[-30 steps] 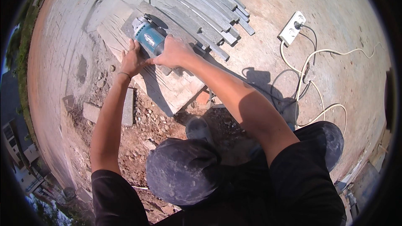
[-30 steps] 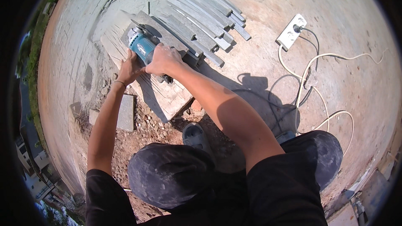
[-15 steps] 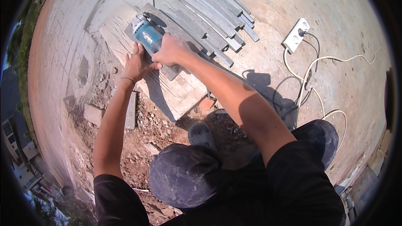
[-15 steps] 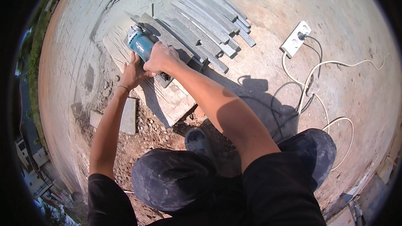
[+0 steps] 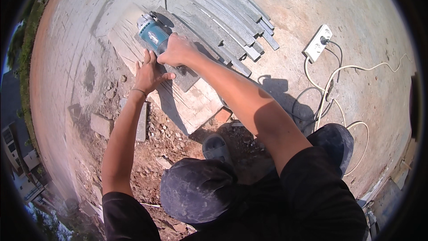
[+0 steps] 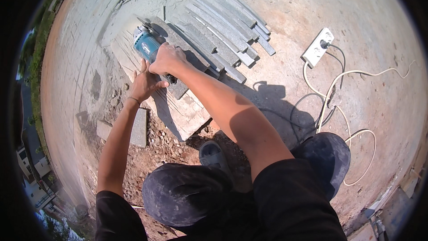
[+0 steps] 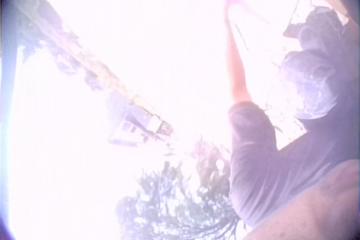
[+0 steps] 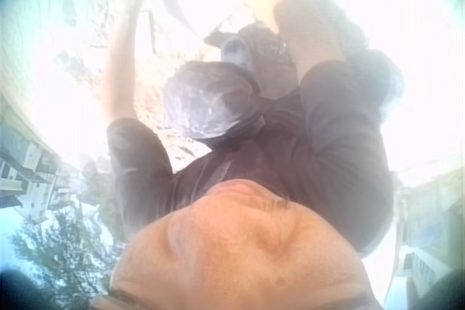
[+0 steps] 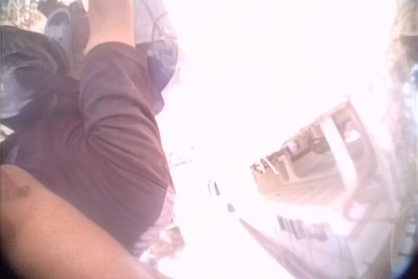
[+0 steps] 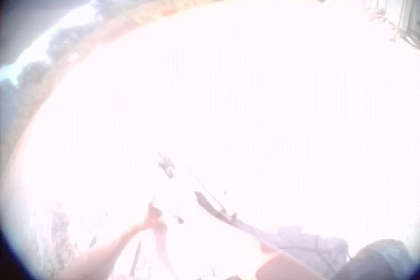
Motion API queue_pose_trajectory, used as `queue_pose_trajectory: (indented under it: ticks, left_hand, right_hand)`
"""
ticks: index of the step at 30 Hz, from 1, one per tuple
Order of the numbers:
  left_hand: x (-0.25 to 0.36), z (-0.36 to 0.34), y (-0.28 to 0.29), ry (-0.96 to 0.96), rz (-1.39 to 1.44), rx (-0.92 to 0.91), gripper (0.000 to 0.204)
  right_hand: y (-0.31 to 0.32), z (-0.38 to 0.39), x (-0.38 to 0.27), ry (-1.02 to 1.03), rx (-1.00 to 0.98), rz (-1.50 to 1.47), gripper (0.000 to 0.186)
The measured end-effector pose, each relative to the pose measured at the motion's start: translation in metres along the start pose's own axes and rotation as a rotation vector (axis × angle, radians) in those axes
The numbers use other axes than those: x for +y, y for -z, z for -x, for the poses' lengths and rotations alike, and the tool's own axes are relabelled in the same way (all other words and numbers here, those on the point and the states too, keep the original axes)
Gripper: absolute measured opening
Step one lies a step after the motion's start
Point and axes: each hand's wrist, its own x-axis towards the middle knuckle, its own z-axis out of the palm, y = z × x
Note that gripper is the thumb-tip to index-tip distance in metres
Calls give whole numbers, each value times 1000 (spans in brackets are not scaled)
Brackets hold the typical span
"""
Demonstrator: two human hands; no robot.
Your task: The person uses an angle grinder to cut a rectangular tile placed on a wooden board. They hold the tile with one hand and guide the grinder along a straight line with the other, producing dust as the cut progresses.
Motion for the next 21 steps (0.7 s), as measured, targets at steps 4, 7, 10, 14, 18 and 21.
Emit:
queue_pose_trajectory:
  ticks: [4, 7, 10, 14, 18, 21]
  left_hand:
    - [-7, 1, -5, 8, -14, 33, 134]
    - [-6, 2, -3, 17, -17, 4, 132]
    - [0, 2, 2, 19, 0, -15, 129]
    - [1, 3, 5, 9, 21, -3, 125]
    - [-4, 2, -1, 22, 34, 28, 126]
    - [-3, -1, 0, 32, 48, 0, 128]
  right_hand:
    - [6, -2, -10, -4, -79, -10, 85]
    - [4, -9, -12, -5, -81, -2, 86]
    - [3, -14, -12, -7, -71, -2, 85]
    - [2, -20, -15, 8, -66, 9, 86]
    - [2, -24, -18, 30, -71, 7, 91]
    - [0, -29, -18, 15, -72, 5, 95]
